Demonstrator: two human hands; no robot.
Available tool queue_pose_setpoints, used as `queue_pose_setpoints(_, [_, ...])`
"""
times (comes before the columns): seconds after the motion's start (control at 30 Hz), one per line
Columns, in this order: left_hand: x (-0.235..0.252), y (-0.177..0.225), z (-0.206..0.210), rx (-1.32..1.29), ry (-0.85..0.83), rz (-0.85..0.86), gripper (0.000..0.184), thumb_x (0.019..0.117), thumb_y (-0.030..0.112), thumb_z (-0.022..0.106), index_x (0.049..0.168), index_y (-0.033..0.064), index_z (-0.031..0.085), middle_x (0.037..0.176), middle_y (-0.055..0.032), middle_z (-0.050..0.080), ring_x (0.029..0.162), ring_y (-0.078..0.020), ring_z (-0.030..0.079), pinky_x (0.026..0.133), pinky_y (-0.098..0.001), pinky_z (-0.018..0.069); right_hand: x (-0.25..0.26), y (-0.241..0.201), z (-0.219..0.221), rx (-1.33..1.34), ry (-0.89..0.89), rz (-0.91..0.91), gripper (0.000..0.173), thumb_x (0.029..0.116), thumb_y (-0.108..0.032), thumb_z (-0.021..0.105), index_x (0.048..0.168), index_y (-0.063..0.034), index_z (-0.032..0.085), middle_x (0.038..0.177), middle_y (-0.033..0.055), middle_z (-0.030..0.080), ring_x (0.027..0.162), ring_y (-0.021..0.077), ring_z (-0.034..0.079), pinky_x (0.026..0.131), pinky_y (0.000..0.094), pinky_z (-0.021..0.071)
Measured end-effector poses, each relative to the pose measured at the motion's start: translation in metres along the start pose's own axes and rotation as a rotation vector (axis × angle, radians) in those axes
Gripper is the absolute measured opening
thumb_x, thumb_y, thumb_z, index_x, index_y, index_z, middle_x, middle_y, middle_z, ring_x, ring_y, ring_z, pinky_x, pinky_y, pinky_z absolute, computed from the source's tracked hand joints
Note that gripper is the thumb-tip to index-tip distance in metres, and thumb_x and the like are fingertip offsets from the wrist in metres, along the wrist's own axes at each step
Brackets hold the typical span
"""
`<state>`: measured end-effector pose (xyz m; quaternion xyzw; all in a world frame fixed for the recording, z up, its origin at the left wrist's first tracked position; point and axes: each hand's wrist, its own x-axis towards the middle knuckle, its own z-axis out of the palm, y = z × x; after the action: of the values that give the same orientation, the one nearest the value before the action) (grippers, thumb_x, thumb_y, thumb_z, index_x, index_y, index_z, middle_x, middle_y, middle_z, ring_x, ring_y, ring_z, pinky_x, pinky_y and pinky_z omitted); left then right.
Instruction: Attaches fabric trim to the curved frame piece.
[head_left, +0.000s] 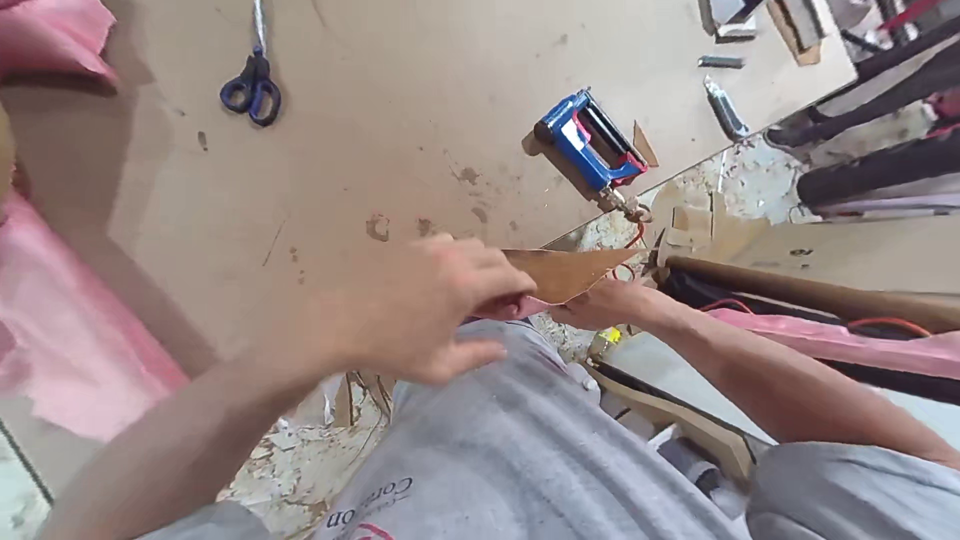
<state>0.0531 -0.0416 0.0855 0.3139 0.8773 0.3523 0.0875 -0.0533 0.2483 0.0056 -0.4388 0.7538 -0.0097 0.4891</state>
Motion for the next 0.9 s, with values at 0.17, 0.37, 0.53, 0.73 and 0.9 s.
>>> queue_pose_setpoints(0.17, [-0.001, -0.013, 0.078, -0.133, 0.016, -0.106, 0.024, 0.0957, 0.02, 0.061, 0.114, 0.0094, 0.072, 0.101, -0.0062, 0.074, 0.095, -0.0214, 0.07, 0.084, -0.0423, 0.0583, -0.031, 0.022, 0.05, -0.054, -0.293, 0.223, 0.027, 0.1029, -0.028, 0.057, 0.102, -0.0027, 0.066, 0.088, 0.0199, 0.067, 0.089, 0.0414, 0.067, 0.077, 0.0637, 0.0513])
queue_pose_setpoints(0.37, [0.012, -0.017, 0.105, -0.315, 0.217, -0.047, 0.043, 0.0923, 0.017, 0.06, 0.134, 0.0049, 0.061, 0.127, -0.0094, 0.064, 0.118, -0.0168, 0.062, 0.098, -0.0382, 0.0561, -0.046, 0.007, 0.038, -0.208, -0.349, 0.479, 0.034, 0.0993, -0.033, 0.058, 0.081, -0.0049, 0.066, 0.08, 0.0164, 0.065, 0.082, 0.0383, 0.066, 0.064, 0.0596, 0.0487])
queue_pose_setpoints(0.53, [0.04, 0.004, 0.089, 0.193, -0.183, 0.239, 0.041, 0.1019, 0.03, 0.041, 0.131, 0.0176, 0.066, 0.142, -0.0043, 0.063, 0.144, -0.0282, 0.047, 0.124, -0.0576, 0.0258, -0.026, -0.017, 0.01, -0.337, -0.263, 0.424, 0.016, 0.0947, -0.017, 0.064, 0.086, -0.0049, 0.069, 0.081, 0.0171, 0.065, 0.08, 0.039, 0.067, 0.063, 0.0577, 0.0502])
queue_pose_setpoints(0.73, [0.058, -0.04, 0.08, 0.053, -0.804, -0.399, 0.024, 0.0992, 0.036, 0.058, 0.105, 0.0192, 0.075, 0.083, -0.0033, 0.07, 0.079, -0.0245, 0.069, 0.071, -0.0552, 0.0537, -0.003, -0.047, -0.012, -0.646, -0.28, 0.428, 0.012, 0.0936, 0.004, 0.055, 0.085, 0.0024, 0.063, 0.073, 0.0176, 0.058, 0.065, 0.0358, 0.063, 0.049, 0.0473, 0.0455])
queue_pose_setpoints(0.9, [0.014, -0.044, 0.08, -0.29, -0.474, -0.063, 0.058, 0.0797, 0.03, 0.061, 0.137, 0.0229, 0.065, 0.149, 0.0044, 0.056, 0.142, -0.0169, 0.047, 0.115, -0.054, 0.0398, 0.004, -0.037, -0.003, -0.539, -0.311, 0.44, 0.012, 0.0945, 0.004, 0.056, 0.085, 0.0033, 0.064, 0.076, 0.0193, 0.059, 0.07, 0.0376, 0.065, 0.051, 0.0489, 0.048])
